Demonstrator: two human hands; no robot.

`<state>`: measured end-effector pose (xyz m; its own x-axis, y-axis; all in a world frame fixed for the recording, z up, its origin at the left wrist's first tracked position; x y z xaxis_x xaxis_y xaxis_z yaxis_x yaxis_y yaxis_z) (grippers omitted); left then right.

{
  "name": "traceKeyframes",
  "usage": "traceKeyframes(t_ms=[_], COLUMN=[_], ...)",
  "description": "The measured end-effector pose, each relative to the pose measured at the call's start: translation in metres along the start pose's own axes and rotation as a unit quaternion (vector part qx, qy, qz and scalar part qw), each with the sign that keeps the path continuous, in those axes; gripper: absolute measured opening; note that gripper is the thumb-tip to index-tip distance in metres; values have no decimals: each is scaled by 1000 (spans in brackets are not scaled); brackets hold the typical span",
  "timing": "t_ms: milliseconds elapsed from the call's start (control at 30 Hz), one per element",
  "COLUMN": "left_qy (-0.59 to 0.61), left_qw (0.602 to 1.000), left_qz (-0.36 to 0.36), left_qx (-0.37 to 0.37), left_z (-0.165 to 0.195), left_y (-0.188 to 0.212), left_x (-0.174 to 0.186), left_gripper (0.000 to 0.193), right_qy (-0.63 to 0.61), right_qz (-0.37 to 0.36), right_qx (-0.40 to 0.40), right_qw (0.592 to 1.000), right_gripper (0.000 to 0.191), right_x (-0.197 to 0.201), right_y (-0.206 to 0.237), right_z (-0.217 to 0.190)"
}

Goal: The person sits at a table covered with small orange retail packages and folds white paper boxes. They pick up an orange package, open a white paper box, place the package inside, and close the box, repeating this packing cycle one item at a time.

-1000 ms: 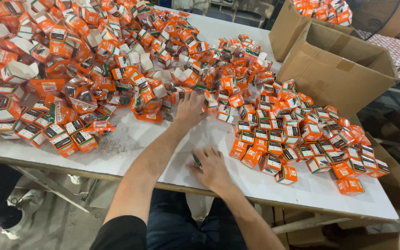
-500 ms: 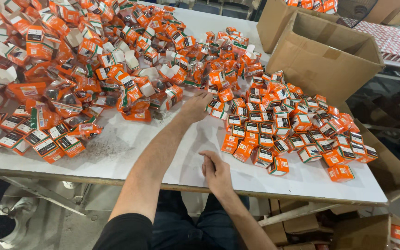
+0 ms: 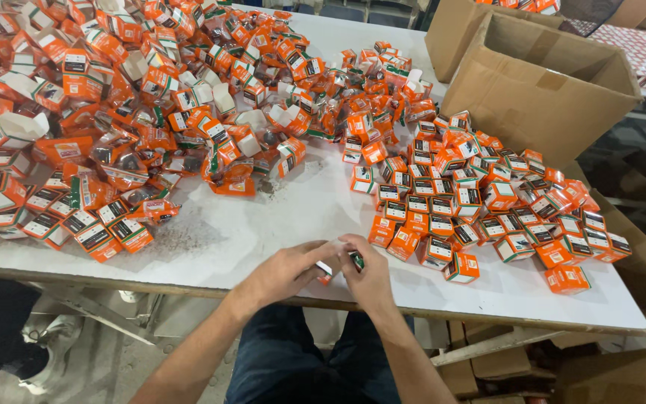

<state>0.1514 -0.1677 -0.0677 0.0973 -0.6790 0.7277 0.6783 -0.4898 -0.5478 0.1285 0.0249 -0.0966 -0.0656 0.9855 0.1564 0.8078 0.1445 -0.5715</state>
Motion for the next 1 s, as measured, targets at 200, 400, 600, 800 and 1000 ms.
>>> traceKeyframes(t_ms=[200, 400, 600, 800, 1000], left_qy=[-113, -85, -72, 57, 36], left_qw=[987, 988, 986, 970, 987], left_qz=[114, 131, 92, 14, 104], left_qx=[17, 23, 123, 237, 118], left_z=[15, 24, 23, 13, 17], left_y=[16, 25, 9, 12, 11], left_x=[-6, -21, -40, -49, -36], left_gripper=[30, 50, 44, 63, 75], right_qy=[93, 235, 1, -140, 239], right_qz=[-18, -85, 24, 57, 6], right_qx=[-32, -24, -32, 144, 267], right_qw=[995, 968, 999, 978, 934], right_gripper=[12, 13, 35, 48, 36], right_x=[13, 5, 11, -8, -17], right_y=[2, 2, 21, 24, 14], right_z=[4, 11, -12, -29, -26])
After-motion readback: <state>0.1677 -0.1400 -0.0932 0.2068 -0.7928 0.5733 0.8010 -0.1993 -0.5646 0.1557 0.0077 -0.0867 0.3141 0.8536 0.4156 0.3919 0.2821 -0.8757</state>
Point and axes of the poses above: each hand's wrist, its own y-axis away from the middle knuckle, its own x-axis out of the back of the hand, z = x × y, the point moved 3 cm from there along -y, towards the middle knuckle, and after that the axes turned 14 degrees about -y, right-handed, at the moved point
